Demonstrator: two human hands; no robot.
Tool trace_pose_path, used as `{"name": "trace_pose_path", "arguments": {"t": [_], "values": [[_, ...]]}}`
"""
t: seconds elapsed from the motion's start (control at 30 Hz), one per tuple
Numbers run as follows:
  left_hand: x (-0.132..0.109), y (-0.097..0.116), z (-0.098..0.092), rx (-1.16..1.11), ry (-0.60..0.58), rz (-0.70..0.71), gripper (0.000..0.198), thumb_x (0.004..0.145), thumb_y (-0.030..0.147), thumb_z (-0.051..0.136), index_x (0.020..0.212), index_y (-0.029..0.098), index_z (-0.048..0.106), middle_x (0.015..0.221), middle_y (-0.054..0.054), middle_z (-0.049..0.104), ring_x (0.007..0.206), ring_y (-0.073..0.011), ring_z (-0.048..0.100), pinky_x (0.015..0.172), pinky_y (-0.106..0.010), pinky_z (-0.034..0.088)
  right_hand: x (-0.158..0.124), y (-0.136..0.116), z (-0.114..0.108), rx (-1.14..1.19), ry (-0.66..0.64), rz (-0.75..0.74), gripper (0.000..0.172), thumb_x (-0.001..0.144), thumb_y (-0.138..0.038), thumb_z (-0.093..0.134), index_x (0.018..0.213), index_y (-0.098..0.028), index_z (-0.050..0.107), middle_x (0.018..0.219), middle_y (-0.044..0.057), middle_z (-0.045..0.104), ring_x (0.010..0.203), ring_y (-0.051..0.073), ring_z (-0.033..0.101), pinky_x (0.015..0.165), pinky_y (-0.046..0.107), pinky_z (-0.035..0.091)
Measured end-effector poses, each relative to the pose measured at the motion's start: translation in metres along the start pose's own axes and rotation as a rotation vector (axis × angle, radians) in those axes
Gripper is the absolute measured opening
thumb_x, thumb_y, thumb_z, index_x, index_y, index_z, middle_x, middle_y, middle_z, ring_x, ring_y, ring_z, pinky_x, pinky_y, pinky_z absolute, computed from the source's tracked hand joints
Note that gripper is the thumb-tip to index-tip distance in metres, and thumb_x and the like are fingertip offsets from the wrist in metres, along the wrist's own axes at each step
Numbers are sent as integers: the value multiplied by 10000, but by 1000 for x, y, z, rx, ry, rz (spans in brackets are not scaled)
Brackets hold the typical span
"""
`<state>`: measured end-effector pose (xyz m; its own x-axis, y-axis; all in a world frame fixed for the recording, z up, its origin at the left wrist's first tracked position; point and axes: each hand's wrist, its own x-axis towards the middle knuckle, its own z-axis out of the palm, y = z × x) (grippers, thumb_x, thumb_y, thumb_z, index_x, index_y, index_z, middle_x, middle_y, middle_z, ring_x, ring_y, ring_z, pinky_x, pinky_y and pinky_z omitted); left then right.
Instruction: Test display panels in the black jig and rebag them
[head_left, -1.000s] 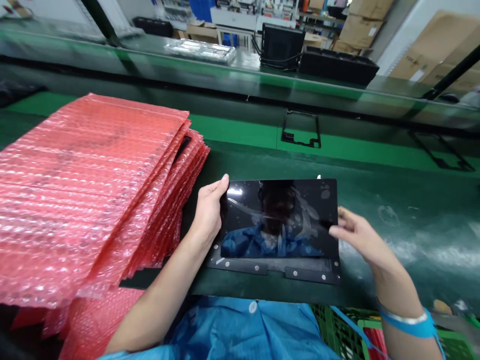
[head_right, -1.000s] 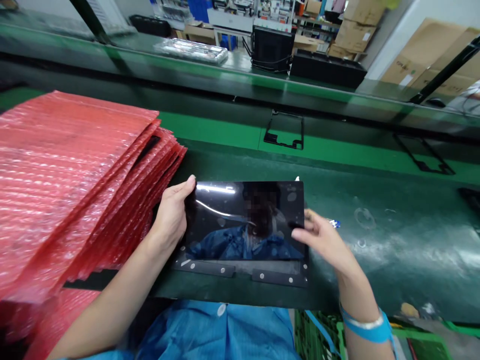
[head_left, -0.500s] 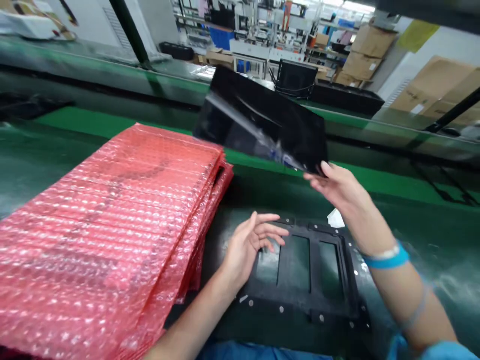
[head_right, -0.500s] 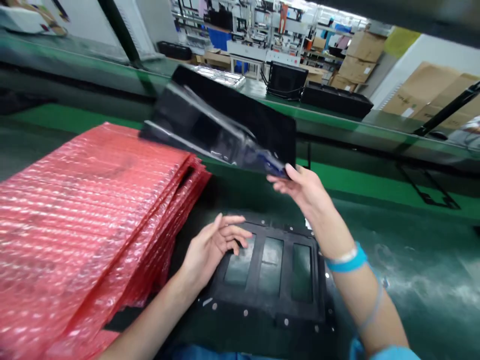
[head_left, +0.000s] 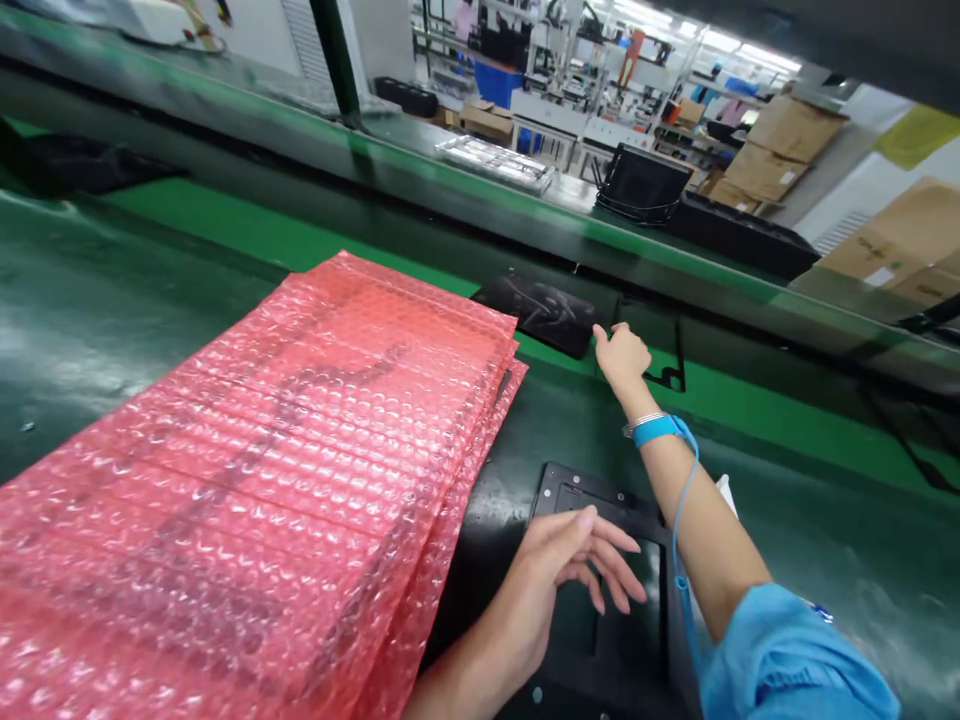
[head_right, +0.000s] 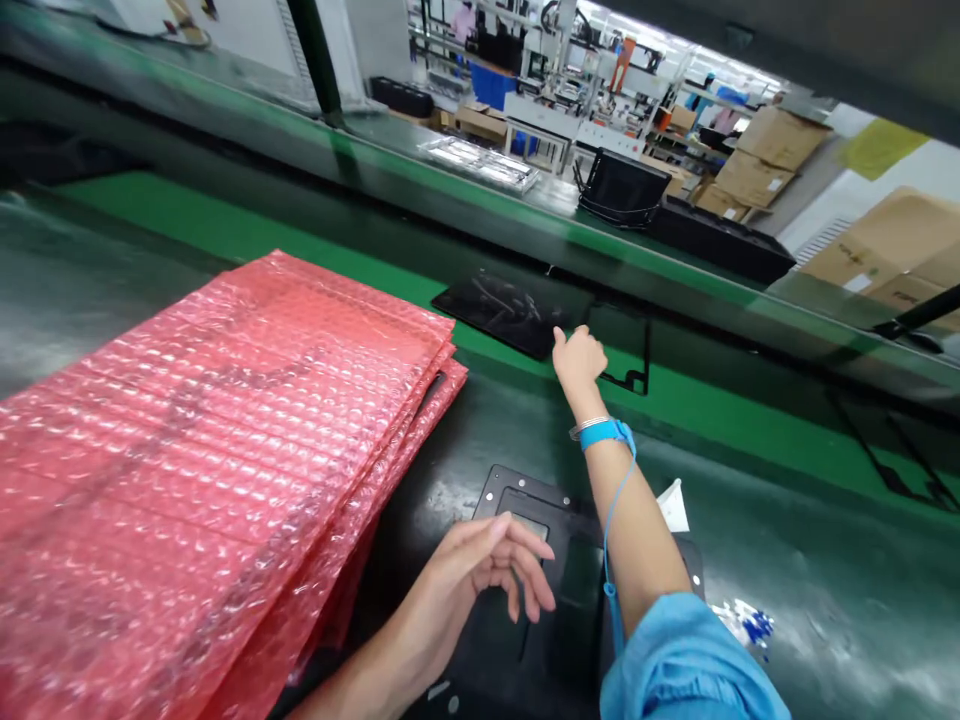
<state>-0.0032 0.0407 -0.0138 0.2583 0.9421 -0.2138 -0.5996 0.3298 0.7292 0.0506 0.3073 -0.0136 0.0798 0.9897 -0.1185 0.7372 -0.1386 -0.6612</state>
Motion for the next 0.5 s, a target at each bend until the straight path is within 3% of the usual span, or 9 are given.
{"name": "trace_pose_path", "arguments": {"t": [0.1,0.23,0.37,0.5], "values": [[-1,1,1,8,-16,3,531,907,615,524,854,121,712,693,-143,738,605,-197,671,548,-251,393,5,16,-4,-239,114,-10,458,937,-356,651,1345,-177,546,1428,133,491,1278,309,499,1045,554,438],[-1,-2,4,43,-10,14,476,897,580,544,844,132,697,680,-126,732,597,-181,652,549,-249,390,13,28,-24,-389,105,2,392,927,-366,661,1250,-152,601,1295,121,591,1194,279,565,1020,526,454],[3,-6,5,97,-5,36,458,824,585,604,798,136,694,666,-116,726,554,-169,622,528,-254,366,10,48,-74,-399,48,-42,480,768,-249,768,1215,-148,627,1120,137,685,1099,298,637,972,487,480],[3,2,8,236,86,199,380,840,508,609,829,146,722,716,-101,740,593,-168,625,603,-280,414,-34,92,-134,-301,-48,-204,622,694,-248,734,1292,-170,585,986,91,741,962,263,704,869,399,537]]}}
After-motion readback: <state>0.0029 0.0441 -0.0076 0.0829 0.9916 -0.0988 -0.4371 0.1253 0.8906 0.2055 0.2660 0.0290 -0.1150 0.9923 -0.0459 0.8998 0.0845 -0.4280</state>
